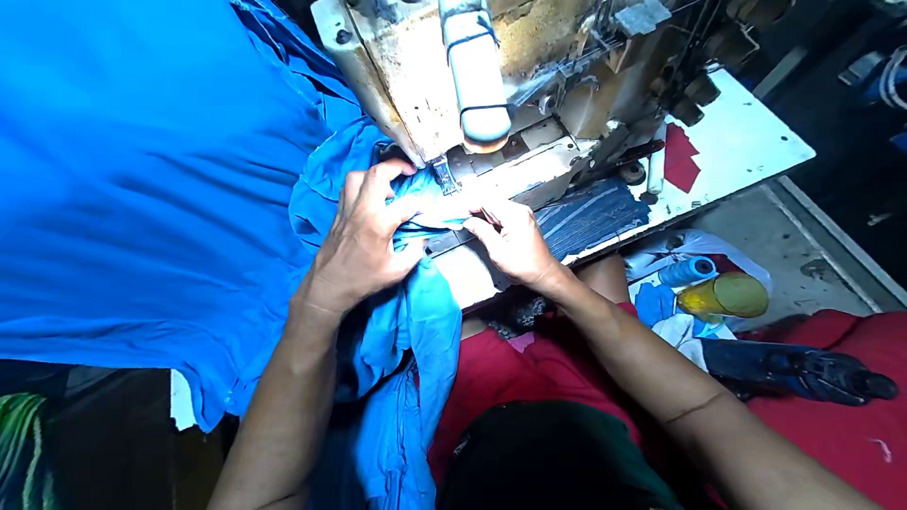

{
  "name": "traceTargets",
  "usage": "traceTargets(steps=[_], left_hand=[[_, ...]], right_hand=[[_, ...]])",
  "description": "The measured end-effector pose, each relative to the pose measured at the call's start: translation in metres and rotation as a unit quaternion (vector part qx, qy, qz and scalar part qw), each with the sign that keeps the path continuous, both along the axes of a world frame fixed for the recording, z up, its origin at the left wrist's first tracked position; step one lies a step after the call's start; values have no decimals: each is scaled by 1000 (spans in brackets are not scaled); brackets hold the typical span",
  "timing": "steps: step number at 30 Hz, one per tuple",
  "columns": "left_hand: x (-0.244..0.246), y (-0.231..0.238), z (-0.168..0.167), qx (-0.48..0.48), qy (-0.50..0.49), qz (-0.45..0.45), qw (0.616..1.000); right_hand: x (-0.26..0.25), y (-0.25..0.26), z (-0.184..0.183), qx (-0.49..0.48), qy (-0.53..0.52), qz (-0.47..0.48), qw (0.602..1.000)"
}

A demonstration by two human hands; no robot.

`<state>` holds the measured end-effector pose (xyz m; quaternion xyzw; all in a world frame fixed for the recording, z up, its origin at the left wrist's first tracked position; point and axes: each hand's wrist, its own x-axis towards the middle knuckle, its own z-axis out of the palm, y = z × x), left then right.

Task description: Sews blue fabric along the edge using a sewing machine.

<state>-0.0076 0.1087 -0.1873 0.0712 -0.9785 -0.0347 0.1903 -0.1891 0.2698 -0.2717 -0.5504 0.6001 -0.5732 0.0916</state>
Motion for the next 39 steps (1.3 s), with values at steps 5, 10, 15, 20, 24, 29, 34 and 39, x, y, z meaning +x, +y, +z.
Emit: traceTargets(steps=[5,10,15,20,24,29,34,39], left_hand=[[4,-46,32,-32,-73,-13,997],[40,-69,61,46,-59,-3,997],[44,10,56,151,63,-181,970],[30,49,15,163,106,-214,957],[24,41,-24,-66,20,-34,997],[25,39,-39,-95,-1,56,994],[22,47,-36,-92,7,87,992],[14,29,-29,-78,28,101,991]], right_hand=[[-11,-19,-4,-31,10,8,999],[-19,-27,0,-25,36,28,999],[-10,2,35,-3,23,185,982],[3,31,35,-67,58,243,966],[5,57,7,-43,43,145,988],[10,76,-16,-1,20,94,995],[11,74,-17,11,-20,80,997],[8,52,-15,29,-21,31,999]])
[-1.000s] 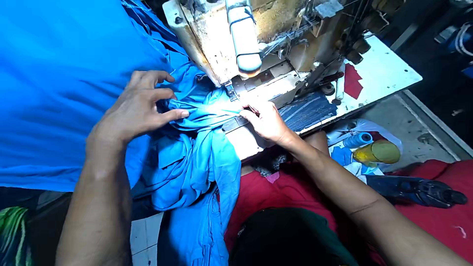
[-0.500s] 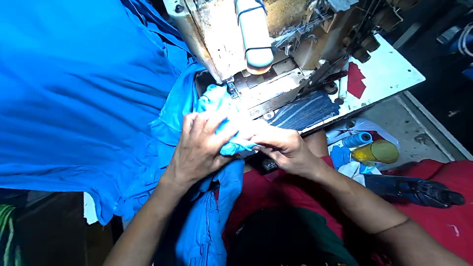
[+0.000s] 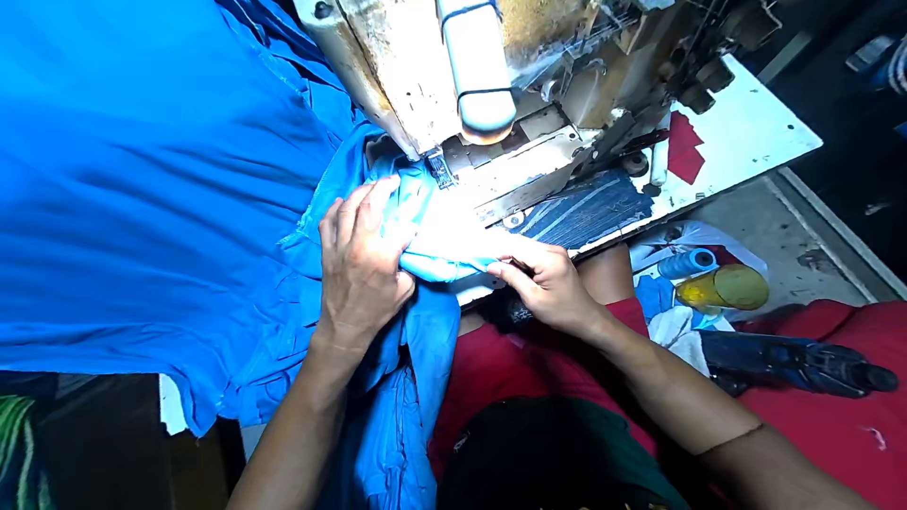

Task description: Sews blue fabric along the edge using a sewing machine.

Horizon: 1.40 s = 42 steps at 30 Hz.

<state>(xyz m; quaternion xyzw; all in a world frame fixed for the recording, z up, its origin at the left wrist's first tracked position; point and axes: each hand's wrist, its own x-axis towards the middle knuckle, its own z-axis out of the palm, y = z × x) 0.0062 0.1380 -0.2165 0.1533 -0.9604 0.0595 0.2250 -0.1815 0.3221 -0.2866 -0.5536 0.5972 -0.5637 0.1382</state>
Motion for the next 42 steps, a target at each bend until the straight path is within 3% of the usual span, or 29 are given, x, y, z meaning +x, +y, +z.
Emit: traceTargets(steps=[7,12,14,17,21,23,25,26,27,29,31,33,36,38,40,42], left_hand=[[-1,-23,5,64,45,45,996],[18,-37,8,202,13,48,978],[30,-40,8,274,-34,66,959],[36,-41,-1,335,-26,102,936],[38,-37,3,211,45,138,967],[40,-34,7,66,114,171,977],[39,-39,1,-87,178,204,959],[40,-43,-4,-118,184,207,954],[42,-43,-9,-106,157,202,961],[51,-40,-15,45,18,161,986],[57,-44,-17,215,-117,105,964],[61,-42,2,274,-168,81,943],[47,-29,39,182,-66,135,972],[23,-34,50,110,-3,88,990],[-2,-55,53,79,-44,-14,996],[-14,-75,52,43,-119,-44,991]], right_hand=[[-4,-41,7,-29,-10,-18,999],[-3,-46,11,-31,6,-31,999],[-3,-48,11,-29,6,-36,999],[-6,-56,11,-37,16,-45,998],[-13,-75,5,-67,33,-43,996],[-13,-70,7,-57,41,-37,997],[-16,-73,7,-67,39,-27,997],[-18,-75,6,-72,37,-21,996],[-19,-75,5,-76,37,-18,996],[-19,-72,7,-67,46,-18,997],[-19,-66,13,-46,59,-15,997],[-21,-66,13,-45,65,-2,997],[-23,-65,14,-45,67,16,997],[-24,-65,13,-53,74,24,996],[-26,-63,13,-54,86,28,994],[-26,-54,15,-41,101,28,994]])
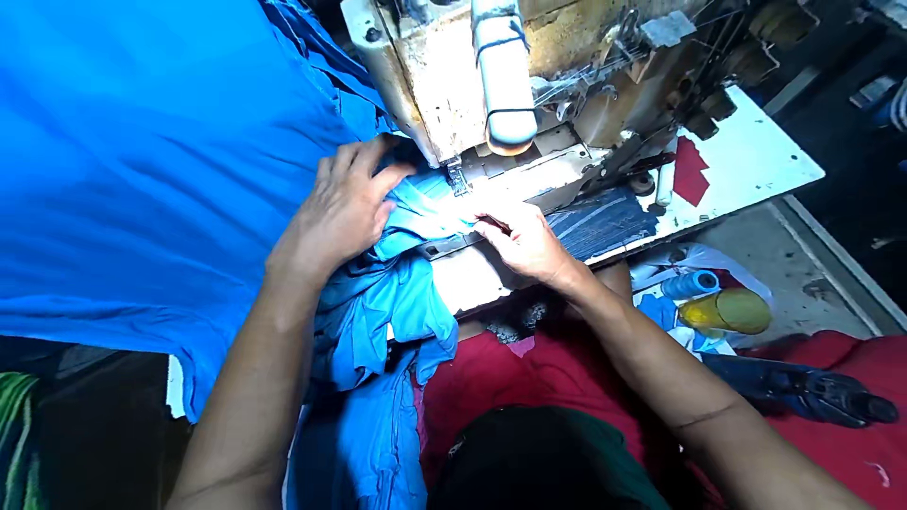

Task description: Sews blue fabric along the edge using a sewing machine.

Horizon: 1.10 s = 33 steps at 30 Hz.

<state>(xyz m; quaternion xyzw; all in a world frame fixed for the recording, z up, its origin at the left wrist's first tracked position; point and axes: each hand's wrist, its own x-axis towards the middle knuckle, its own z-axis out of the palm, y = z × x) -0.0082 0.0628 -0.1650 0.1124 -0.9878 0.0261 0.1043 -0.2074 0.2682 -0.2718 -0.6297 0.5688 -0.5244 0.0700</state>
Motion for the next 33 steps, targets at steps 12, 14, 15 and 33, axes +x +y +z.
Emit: traceTargets(steps=[12,14,15,33], left_hand=[[22,85,-13,245,155,-263,920],[18,89,-29,212,176,-245,930],[17,88,-37,160,165,-216,949],[1,59,-62,-18,175,23,984]], right_hand=[[19,28,12,-43,-39,193,980],[23,39,0,-61,-49,147,986],[24,43,-5,-68,-56,125,988],[17,21,-12,-22,-98,1,995]])
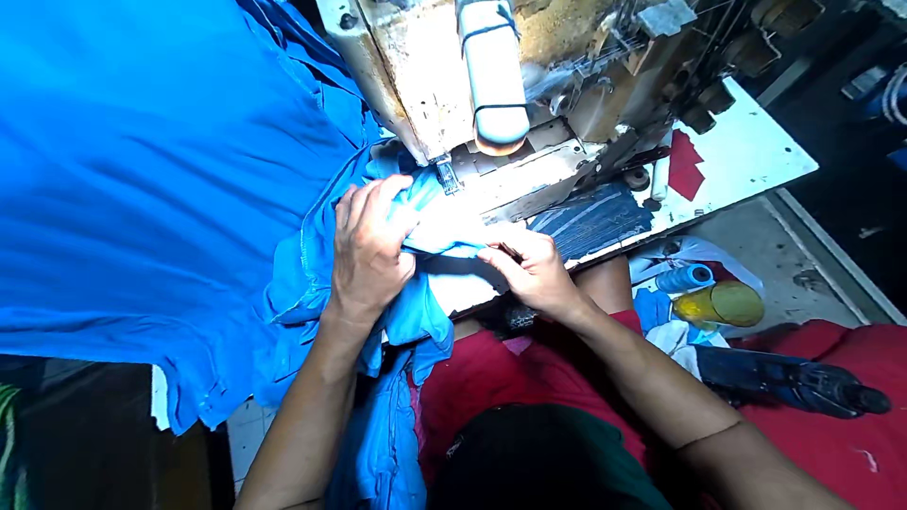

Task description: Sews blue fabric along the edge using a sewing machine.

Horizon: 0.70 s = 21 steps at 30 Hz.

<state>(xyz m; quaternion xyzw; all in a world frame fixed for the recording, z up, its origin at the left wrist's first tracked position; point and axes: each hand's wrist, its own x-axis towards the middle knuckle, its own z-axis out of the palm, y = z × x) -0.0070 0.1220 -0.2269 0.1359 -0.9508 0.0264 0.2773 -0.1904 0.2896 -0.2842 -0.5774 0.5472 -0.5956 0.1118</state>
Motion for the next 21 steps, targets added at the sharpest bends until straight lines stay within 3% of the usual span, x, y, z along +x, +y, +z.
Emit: traceTargets(steps=[7,21], left_hand=[[-1,-9,2,103,64,-54,991],[-1,4,-16,106,114,-33,987]], right_hand=[[-1,-22,5,10,-37,-3,999],[-7,-9,15,-5,-6,21,1000]])
